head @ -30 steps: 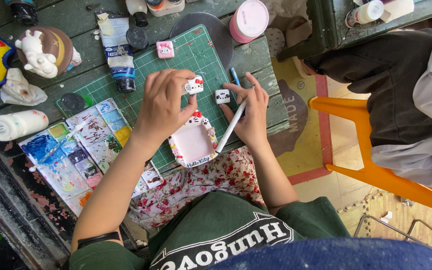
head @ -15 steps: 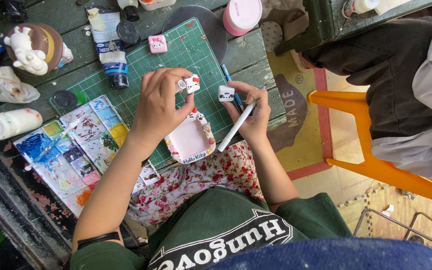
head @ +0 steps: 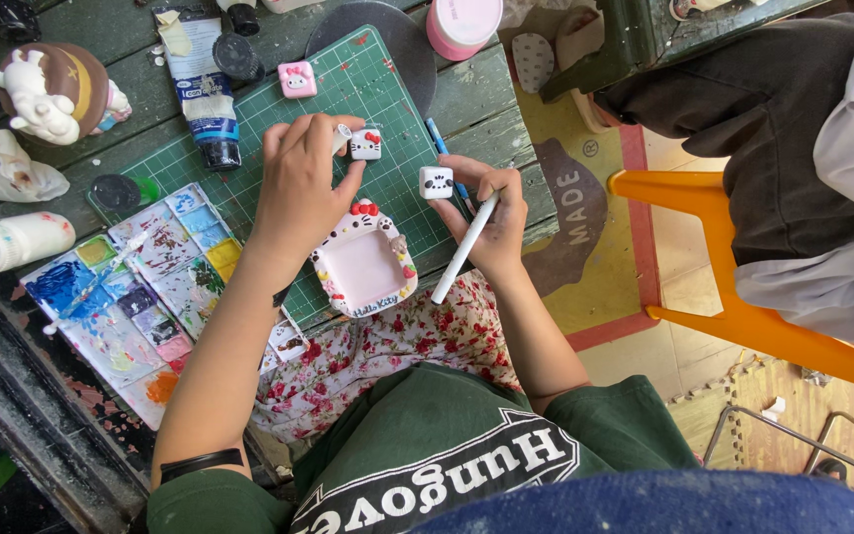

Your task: The person paints small ceramic figurines and a Hello Kitty-shaped dish at a work table. They use a paintbrush to apply red paint to a small white cat figurine, then use a black marker to draw facial details on the figurines, and finally open a small bottle of white paint and dip a brush into it.

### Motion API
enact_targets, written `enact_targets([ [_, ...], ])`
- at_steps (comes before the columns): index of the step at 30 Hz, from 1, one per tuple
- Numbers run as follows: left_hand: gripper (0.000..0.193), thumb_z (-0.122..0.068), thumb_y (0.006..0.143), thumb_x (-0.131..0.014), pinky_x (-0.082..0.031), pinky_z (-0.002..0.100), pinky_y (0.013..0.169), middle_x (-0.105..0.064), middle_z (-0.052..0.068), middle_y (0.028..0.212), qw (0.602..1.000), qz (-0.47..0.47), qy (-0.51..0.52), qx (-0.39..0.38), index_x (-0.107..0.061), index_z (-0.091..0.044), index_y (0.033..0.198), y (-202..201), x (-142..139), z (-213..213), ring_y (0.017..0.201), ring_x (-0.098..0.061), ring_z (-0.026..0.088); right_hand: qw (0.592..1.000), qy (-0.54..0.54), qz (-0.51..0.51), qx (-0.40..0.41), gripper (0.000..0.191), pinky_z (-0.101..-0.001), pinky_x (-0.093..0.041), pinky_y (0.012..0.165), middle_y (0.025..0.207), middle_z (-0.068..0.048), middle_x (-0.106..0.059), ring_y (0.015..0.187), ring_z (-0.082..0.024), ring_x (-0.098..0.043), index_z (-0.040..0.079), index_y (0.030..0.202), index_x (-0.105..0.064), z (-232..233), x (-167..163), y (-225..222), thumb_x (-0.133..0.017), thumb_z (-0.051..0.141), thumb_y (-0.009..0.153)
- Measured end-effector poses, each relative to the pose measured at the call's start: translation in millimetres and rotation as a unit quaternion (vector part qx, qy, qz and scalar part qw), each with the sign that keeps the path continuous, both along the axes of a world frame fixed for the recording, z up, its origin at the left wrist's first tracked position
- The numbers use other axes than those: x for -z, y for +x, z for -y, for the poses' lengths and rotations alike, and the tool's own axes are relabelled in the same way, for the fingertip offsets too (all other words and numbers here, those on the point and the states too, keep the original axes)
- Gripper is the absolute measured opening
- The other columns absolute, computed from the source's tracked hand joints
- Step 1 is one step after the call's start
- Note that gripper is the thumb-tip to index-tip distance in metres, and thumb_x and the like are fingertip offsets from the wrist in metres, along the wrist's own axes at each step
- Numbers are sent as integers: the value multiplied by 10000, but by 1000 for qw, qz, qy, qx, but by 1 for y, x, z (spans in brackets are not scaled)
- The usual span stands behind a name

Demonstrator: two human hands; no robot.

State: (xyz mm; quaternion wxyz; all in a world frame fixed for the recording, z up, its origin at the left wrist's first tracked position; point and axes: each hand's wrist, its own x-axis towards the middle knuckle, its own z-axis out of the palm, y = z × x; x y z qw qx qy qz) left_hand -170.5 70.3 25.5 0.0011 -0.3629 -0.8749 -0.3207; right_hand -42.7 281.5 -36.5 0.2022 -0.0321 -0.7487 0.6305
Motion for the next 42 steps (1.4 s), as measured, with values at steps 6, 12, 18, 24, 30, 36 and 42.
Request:
enact_targets([
  [6, 328, -128, 1012, -690, -365, 451, 1058, -660, 69, 1259, 999, 10, 46, -24, -544, -42, 1293, 18, -21, 11, 1111, -595, 236, 998, 59, -8, 3, 570, -392, -479, 1097, 1286, -181, -719, 1261, -285, -631, 116, 1018, -320, 0, -6, -1, -867, 18, 892],
  [12, 175, -67, 1076, -531, -418, 426, 1043, -689, 67, 1222, 987, 54, 101, -110, -617, -40, 1227, 63, -42, 41, 1083, -624, 250, 994, 111, 21, 2, 554, -402, -482, 1093, 1278, -121, -741, 1295, -290, -591, 106, 1010, -366, 2, -15, -6, -892, 20, 858],
  [18, 109, -44, 1050, -649, -538, 378, 911, -634, 140, 1181, 953, 45, 142, -265, -671, -7, 1151, 119, -48, 81, 1070, -657, 266, 956, 286, 68, -13, 543, -482, -341, 1153, 1318, -85, -748, 1441, -365, -493, 120, 977, -372, 6, -26, -12, -894, 63, 839],
  [24, 320, -26, 904, -816, -584, 324, 817, -716, 75, 1067, 941, 93, 173, -274, -678, -32, 1194, 151, -46, 90, 932, -727, 192, 998, 19, -42, 52, 386, -430, -371, 1156, 1250, -227, -690, 1279, -306, -541, 87, 1146, -422, -1, -49, 20, -653, 372, 1026],
  [30, 313, -32, 847, -837, -577, 355, 865, -709, 67, 1096, 964, 72, 200, -161, -683, -77, 1116, 158, -57, 56, 1011, -709, 239, 937, -335, -28, -92, 380, -337, -405, 716, 742, -64, -498, 694, -165, -462, 88, 1104, -416, 37, -62, 70, -474, 464, 1105],
  [36, 333, -55, 815, -857, -555, 385, 873, -705, 26, 1082, 976, 26, 180, -124, -701, -102, 1105, 158, -72, 44, 999, -685, 238, 957, -271, -60, -86, 252, -322, -351, 659, 739, -55, -446, 662, -142, -375, 99, 997, -389, 73, -63, 83, -495, 298, 1111],
  [42, 327, -44, 814, -855, -555, 380, 866, -699, 16, 1060, 975, 19, 177, -132, -712, -110, 1100, 165, -75, 52, 987, -684, 229, 978, -179, -37, -105, 167, -293, -407, 679, 781, -51, -482, 701, -146, -444, 78, 981, -430, 81, -61, 87, -515, 175, 1087],
])
